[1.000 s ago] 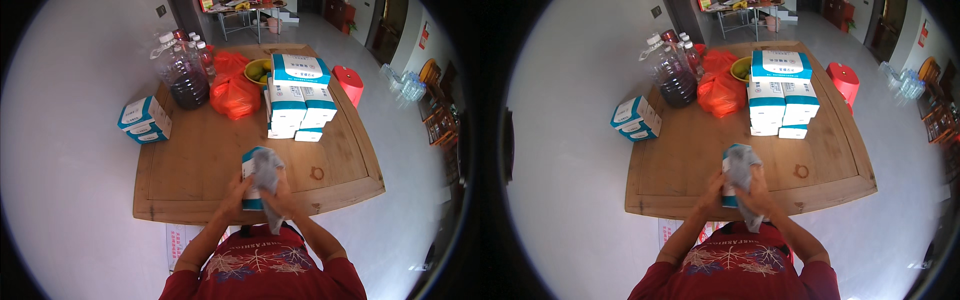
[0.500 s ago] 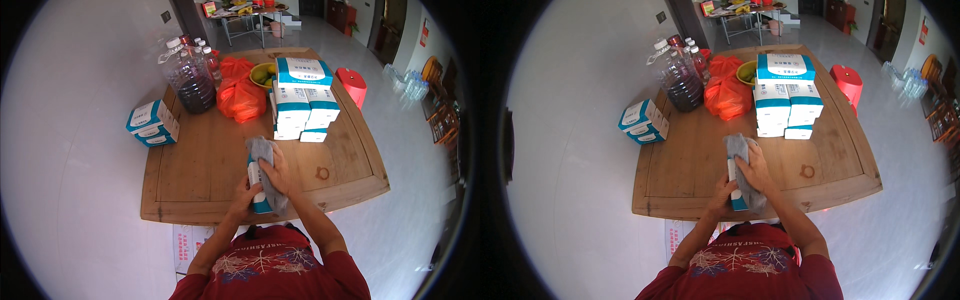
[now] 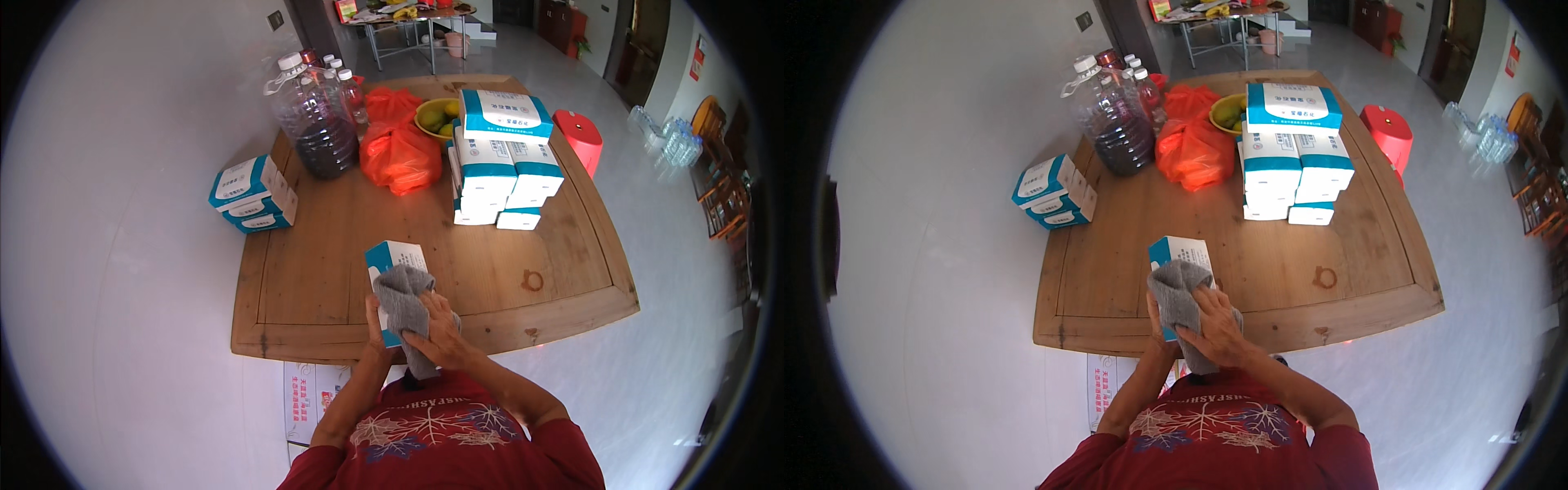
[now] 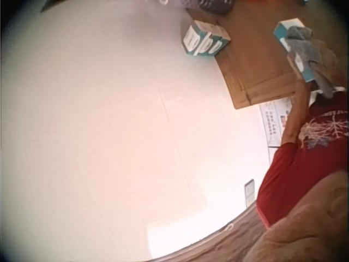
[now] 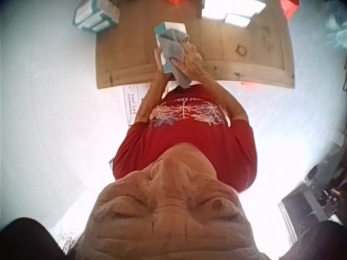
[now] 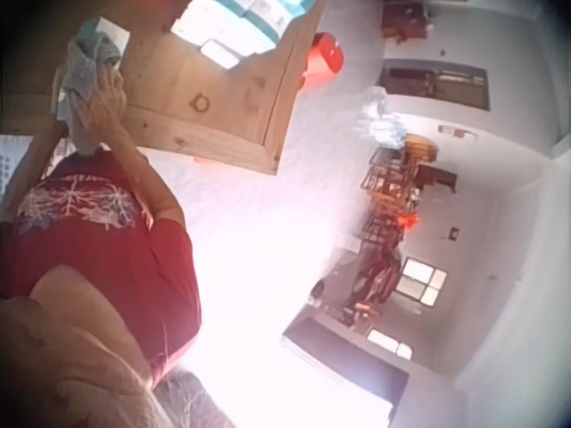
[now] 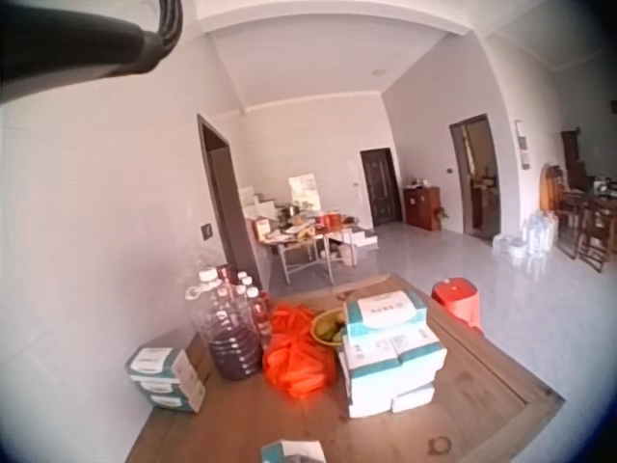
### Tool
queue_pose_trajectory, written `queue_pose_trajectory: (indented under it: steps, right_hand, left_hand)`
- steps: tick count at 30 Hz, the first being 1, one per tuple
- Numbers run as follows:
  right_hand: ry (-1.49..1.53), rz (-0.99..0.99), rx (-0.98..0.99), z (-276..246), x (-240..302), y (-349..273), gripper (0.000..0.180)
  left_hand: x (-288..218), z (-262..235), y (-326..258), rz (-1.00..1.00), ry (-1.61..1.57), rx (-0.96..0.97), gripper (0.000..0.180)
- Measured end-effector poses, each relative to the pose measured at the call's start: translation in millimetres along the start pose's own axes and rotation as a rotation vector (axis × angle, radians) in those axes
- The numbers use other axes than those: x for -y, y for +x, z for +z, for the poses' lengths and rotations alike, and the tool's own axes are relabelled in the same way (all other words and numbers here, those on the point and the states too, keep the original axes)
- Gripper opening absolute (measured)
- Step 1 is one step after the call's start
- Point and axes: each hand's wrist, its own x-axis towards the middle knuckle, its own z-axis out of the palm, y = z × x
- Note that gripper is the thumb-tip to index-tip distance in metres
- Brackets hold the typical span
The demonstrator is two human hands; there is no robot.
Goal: The person wipes the surfaces of multiple small white and blue boxes with a grey cloth. They handle the boxes one at a time, wiping each side before stacking them on a wooden table.
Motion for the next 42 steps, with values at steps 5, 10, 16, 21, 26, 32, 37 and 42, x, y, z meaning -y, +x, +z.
queue_pose_trajectory:
  steps: [5, 10, 16, 21, 26, 32, 37, 42]
  right_hand:
    - [0.289, 0.496, -0.182, -16.5, -6.0, 36.3, 0.050]
    - [0.562, 0.820, 0.022, -41.5, 13.6, 44.9, 0.059]
    - [0.514, 0.410, -0.018, -7.2, 7.1, -9.4, 0.054]
    - [0.808, 0.582, -0.158, -24.8, 10.9, 1.6, 0.049]
    - [1.078, 0.584, -0.371, -50.8, 19.6, 16.6, 0.037]
    - [0.296, -0.055, -0.087, -85.5, 24.6, 17.6, 0.028]
    - [0.181, 0.040, -0.005, -95.9, 15.2, 29.2, 0.028]
    - [0.235, 0.115, 0.008, -100.0, 5.5, 35.7, 0.028]
  left_hand:
    - [0.1, 9.0, -10.3, -0.065, -0.031, -0.012, 0.059]
    - [-7.6, 12.9, 0.9, 0.074, 0.028, -0.040, 0.055]
    - [-25.6, 22.5, 5.3, 0.115, 0.018, -0.027, 0.056]
    - [-23.3, 25.5, -12.7, 0.027, 0.393, 0.221, 0.065]
    - [-21.4, 59.0, -16.2, 0.218, 0.945, 0.285, 0.100]
    - [-31.5, 58.1, -12.5, 0.280, 1.028, 0.357, 0.104]
    - [-30.0, 54.4, -15.1, 0.212, 1.118, 0.378, 0.106]
    - [-25.3, 50.1, -12.9, 0.207, 1.133, 0.405, 0.106]
